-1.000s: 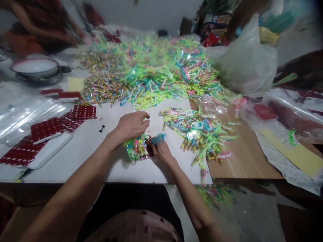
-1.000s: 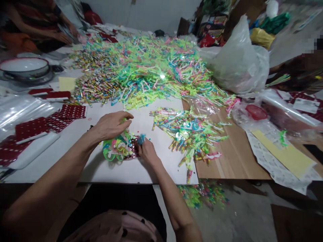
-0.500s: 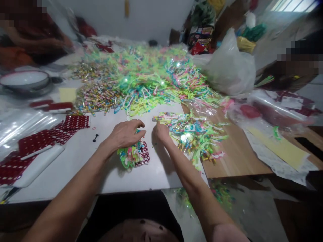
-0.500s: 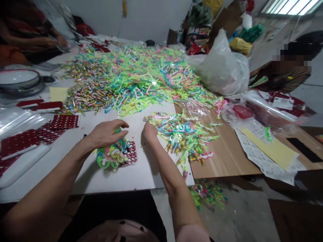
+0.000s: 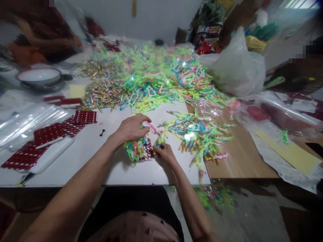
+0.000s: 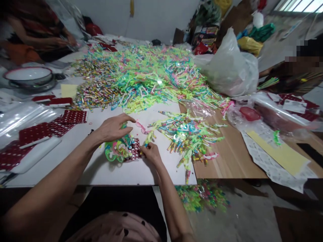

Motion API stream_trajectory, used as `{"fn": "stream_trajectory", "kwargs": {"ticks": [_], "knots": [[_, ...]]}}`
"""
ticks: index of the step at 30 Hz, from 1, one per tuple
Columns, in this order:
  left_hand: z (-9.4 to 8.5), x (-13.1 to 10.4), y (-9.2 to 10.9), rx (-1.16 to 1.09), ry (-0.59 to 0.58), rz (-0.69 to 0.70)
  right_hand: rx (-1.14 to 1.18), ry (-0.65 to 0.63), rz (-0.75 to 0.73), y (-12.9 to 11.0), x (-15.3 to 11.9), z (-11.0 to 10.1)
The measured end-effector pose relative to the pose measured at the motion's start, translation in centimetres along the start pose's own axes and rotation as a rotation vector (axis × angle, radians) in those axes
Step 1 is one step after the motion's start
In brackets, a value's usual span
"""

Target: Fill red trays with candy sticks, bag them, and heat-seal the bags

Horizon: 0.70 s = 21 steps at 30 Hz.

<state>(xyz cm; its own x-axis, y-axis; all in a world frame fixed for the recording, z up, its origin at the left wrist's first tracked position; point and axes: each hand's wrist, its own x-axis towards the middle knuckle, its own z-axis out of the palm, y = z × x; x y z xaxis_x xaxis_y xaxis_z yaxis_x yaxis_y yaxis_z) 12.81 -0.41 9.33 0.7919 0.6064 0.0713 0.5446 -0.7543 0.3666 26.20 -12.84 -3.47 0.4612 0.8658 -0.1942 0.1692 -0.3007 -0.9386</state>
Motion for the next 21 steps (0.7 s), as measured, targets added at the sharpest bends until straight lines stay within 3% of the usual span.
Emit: {"fn": "stream_trajectory", "kwargs": {"ticks": [4,9,11,13,16,19,21], "knots": [[-0.1,-0.2,0.0,-0.061,0.050,0.083,0.153,-0.062,-0.130,-0.5,0.1,0.4],[-0.3,0.0,0.2,-0.019,-0.014,0.050,0.107,-0.089,-0.094,1.5,0.3,1.9],[-0.2,0.1,0.1,-0.009,-0.008,0.054,-0.083,-0.056,-0.144,1.8,0.3,2.4],[-0.1,0.2,0.0,-0.008,-0.009,0.055,-0.415,-0.061,-0.204,1.3,0.2,2.9],[0.0,0.2,-0.2,-0.007,-0.018,0.087,-0.849,-0.093,-0.167,-0.5,0.1,3.9],[-0.1,0.1,-0.1,0.036,-0.040,0.106,-1.030,-0.112,-0.122,-1.9,0.2,4.3],[-0.2,0.1,0.1,0.089,-0.058,0.086,-1.008,-0.211,-0.168,-2.2,0.8,3.3]]}}
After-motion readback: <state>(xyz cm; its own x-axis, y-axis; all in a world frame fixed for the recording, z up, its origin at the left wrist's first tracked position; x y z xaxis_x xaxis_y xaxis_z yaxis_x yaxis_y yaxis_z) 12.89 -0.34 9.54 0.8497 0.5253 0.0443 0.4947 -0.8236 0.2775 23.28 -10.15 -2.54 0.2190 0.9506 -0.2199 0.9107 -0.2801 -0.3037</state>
